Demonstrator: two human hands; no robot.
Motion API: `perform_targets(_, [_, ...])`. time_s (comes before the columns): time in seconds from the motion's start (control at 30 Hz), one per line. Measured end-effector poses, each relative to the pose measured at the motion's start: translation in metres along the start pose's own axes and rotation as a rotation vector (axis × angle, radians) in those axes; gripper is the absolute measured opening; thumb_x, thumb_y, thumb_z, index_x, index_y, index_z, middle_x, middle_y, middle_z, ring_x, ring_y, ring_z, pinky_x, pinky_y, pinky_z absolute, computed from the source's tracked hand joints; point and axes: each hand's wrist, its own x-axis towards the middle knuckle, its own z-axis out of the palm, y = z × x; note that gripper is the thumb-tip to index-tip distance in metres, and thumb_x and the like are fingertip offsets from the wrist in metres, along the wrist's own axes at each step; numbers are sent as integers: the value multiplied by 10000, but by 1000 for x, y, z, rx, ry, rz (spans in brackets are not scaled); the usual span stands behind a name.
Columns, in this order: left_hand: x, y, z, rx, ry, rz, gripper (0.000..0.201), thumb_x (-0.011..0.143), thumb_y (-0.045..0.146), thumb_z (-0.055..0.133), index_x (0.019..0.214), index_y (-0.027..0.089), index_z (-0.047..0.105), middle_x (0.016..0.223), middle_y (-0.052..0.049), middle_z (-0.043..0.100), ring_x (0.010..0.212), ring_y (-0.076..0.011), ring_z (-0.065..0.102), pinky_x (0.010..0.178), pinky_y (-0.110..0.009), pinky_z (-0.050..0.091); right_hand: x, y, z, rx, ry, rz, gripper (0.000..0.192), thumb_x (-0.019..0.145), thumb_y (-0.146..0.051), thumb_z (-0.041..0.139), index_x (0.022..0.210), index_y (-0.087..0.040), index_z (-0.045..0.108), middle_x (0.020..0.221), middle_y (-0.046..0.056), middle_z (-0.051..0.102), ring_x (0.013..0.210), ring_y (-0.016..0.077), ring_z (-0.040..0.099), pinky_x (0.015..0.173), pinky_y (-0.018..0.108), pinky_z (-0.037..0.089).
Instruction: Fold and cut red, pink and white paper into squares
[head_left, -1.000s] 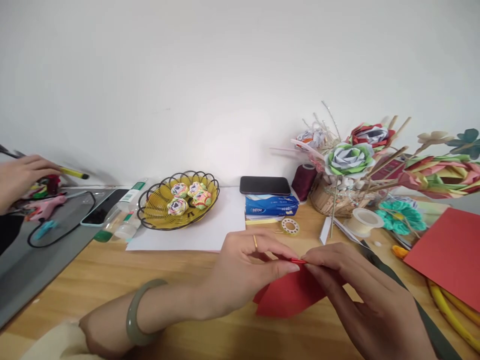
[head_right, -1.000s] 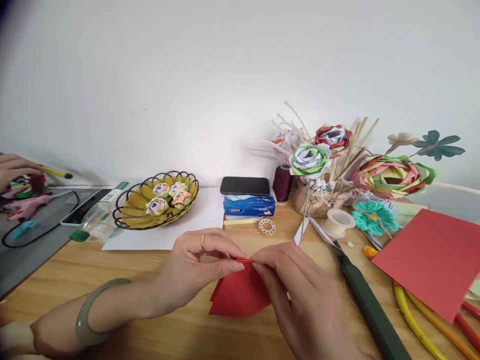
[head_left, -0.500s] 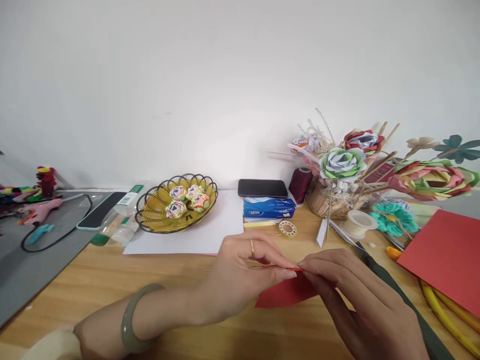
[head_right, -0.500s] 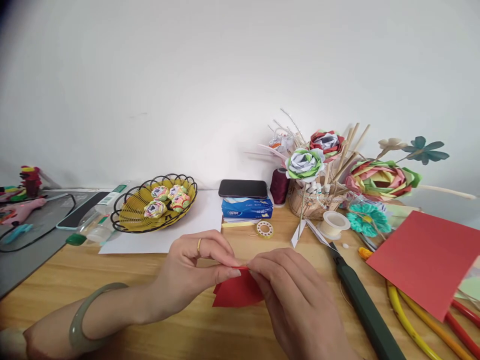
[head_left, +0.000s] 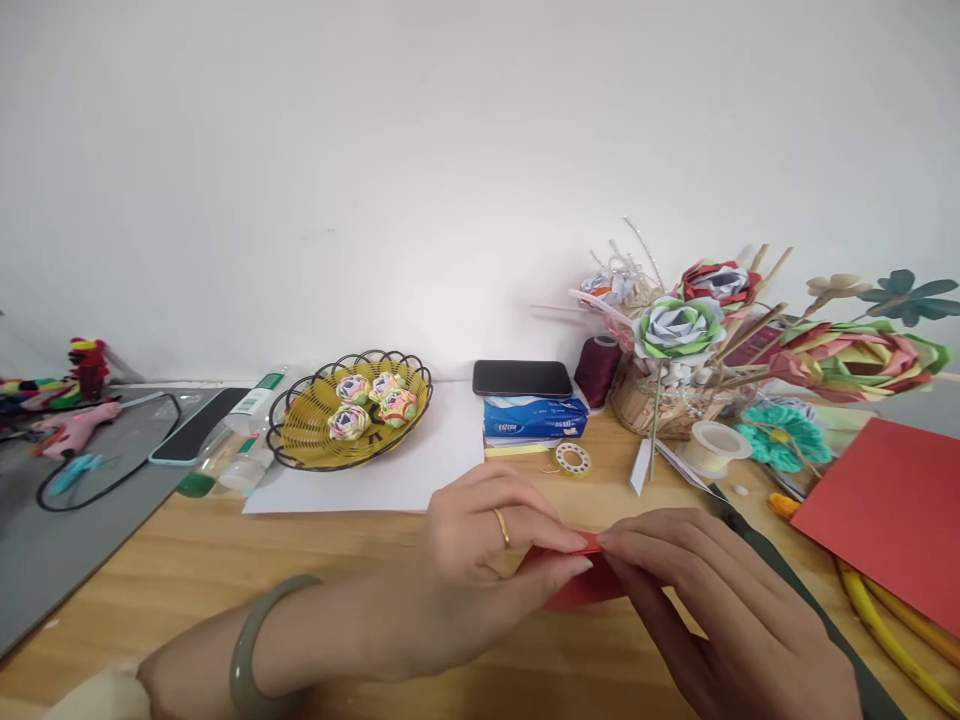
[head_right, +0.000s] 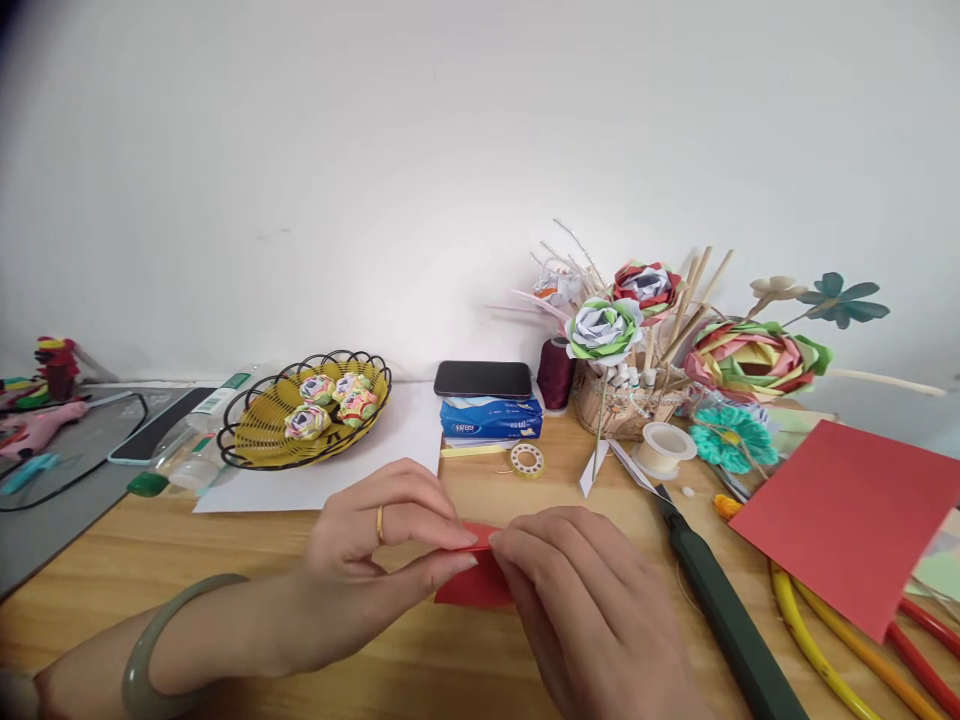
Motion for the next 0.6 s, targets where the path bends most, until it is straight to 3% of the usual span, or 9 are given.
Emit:
perform_targets(0.17, [-2,-2,-2,224,-40,189,70,830,88,628,891,107,658,743,-69,678,687,-141,562,642,-251,517,-4,2,-1,-19,-32,-23,202,845,-70,526,1007,-190,533,811,23,652,738,131,601,688,263,488])
perform_targets(0.33, [-4,-4,-5,235,-116,161,88,837,78,614,911,115,646,793,-67,680,733,-148,551,678,-270,502,-2,4,-4,8,-45,-38,191,841,-85,548,988,-206,538,801,18,660,709,129,602,646,262,497])
perform_targets(0.6, [8,-9,-11,97,-132,131,52,849,116,631,859,145,672,728,-48,687,657,-135,575,641,-267,480,5,16,-19,356,-113,302,28,811,-236,639,838,-245,635,769,9,674,696,131,636,546,203,516])
